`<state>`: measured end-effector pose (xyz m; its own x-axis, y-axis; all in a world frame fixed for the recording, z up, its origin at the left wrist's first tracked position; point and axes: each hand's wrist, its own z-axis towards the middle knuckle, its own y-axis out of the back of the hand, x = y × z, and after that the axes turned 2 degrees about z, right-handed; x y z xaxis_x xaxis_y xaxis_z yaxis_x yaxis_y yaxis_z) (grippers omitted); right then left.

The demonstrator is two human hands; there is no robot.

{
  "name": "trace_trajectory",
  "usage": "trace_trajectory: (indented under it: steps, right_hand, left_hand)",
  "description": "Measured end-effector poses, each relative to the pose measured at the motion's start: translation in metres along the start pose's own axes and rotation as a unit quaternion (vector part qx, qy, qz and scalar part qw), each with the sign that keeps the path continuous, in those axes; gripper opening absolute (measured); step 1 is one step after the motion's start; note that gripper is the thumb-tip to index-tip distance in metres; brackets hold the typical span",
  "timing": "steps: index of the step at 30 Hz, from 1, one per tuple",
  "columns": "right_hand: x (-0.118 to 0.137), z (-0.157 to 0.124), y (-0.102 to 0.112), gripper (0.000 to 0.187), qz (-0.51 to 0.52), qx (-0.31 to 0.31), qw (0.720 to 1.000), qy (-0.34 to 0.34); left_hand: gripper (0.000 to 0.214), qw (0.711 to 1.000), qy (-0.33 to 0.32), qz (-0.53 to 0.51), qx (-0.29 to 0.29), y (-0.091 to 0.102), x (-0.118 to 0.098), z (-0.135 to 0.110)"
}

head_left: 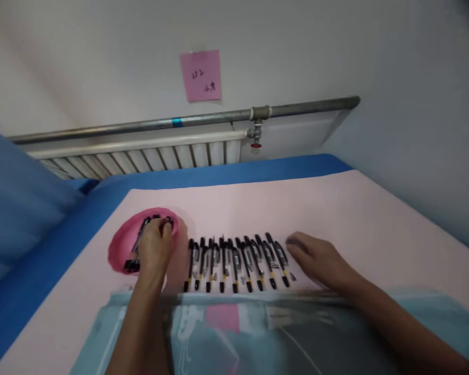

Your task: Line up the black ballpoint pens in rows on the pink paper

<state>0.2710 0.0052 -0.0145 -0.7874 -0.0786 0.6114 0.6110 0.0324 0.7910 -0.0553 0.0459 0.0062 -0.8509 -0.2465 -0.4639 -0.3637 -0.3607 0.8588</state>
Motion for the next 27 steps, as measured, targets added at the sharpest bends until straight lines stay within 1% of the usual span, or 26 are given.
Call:
trace_trajectory:
  steps: [2, 5, 12, 15, 17, 18, 19, 21, 22, 23, 24, 25, 26, 27]
  right_hand:
    - [0.001, 0.001, 0.001, 0.021, 0.005, 0.010, 1.000, -0.009]
    - [0.003, 0.001, 0.003, 0.022, 0.004, 0.015, 1.000, -0.010]
    - [0.004, 0.001, 0.002, 0.023, 0.011, 0.022, 1.000, -0.017]
    - [0.003, 0.002, 0.002, 0.022, 0.013, 0.019, 1.000, -0.010]
    - [0.004, 0.002, 0.002, 0.020, 0.016, 0.011, 1.000, -0.006]
    - [0.007, 0.001, 0.003, 0.020, 0.020, 0.001, 1.000, -0.004]
    - [0.010, 0.000, 0.004, 0.019, 0.028, -0.011, 1.000, -0.001]
    - [0.018, -0.003, 0.005, 0.019, 0.056, -0.044, 0.997, 0.007]
    - [0.023, -0.005, 0.006, 0.019, 0.078, -0.059, 0.995, 0.011]
    - [0.028, -0.008, 0.006, 0.019, 0.107, -0.068, 0.992, 0.016]
    - [0.033, -0.011, 0.005, 0.019, 0.142, -0.070, 0.987, 0.020]
    - [0.037, -0.014, 0.003, 0.020, 0.185, -0.062, 0.981, 0.021]
    - [0.040, -0.017, 0.001, 0.021, 0.237, -0.045, 0.970, 0.017]
    - [0.043, -0.020, -0.001, 0.023, 0.293, -0.019, 0.956, 0.012]
  left_hand:
    - [0.035, 0.996, 0.033, 0.073, -0.025, 0.006, 0.016, 0.012]
    - [0.034, 0.994, 0.041, 0.104, -0.015, 0.008, 0.028, 0.021]
    - [0.039, 0.985, 0.012, 0.164, 0.052, 0.001, 0.023, 0.018]
    - [0.038, 0.980, 0.014, 0.188, 0.058, 0.003, 0.021, 0.018]
    - [0.038, 0.986, -0.005, 0.166, 0.034, 0.008, 0.016, 0.016]
    - [0.038, 0.990, -0.020, 0.138, 0.015, 0.012, 0.010, 0.013]
    - [0.037, 0.995, -0.038, 0.097, -0.002, 0.015, 0.003, 0.007]
    - [0.034, 0.997, -0.066, -0.026, -0.019, 0.019, -0.017, -0.009]
    - [0.033, 0.992, -0.078, -0.098, 0.002, 0.019, -0.028, -0.020]
    - [0.031, 0.981, -0.086, -0.168, 0.039, 0.018, -0.039, -0.033]
    - [0.028, 0.961, -0.080, -0.244, 0.097, 0.014, -0.051, -0.046]
    - [0.027, 0.926, -0.066, -0.318, 0.191, 0.009, -0.062, -0.059]
    - [0.026, 0.877, -0.046, -0.382, 0.287, 0.003, -0.072, -0.072]
    - [0.025, 0.828, -0.023, -0.430, 0.360, -0.003, -0.081, -0.084]
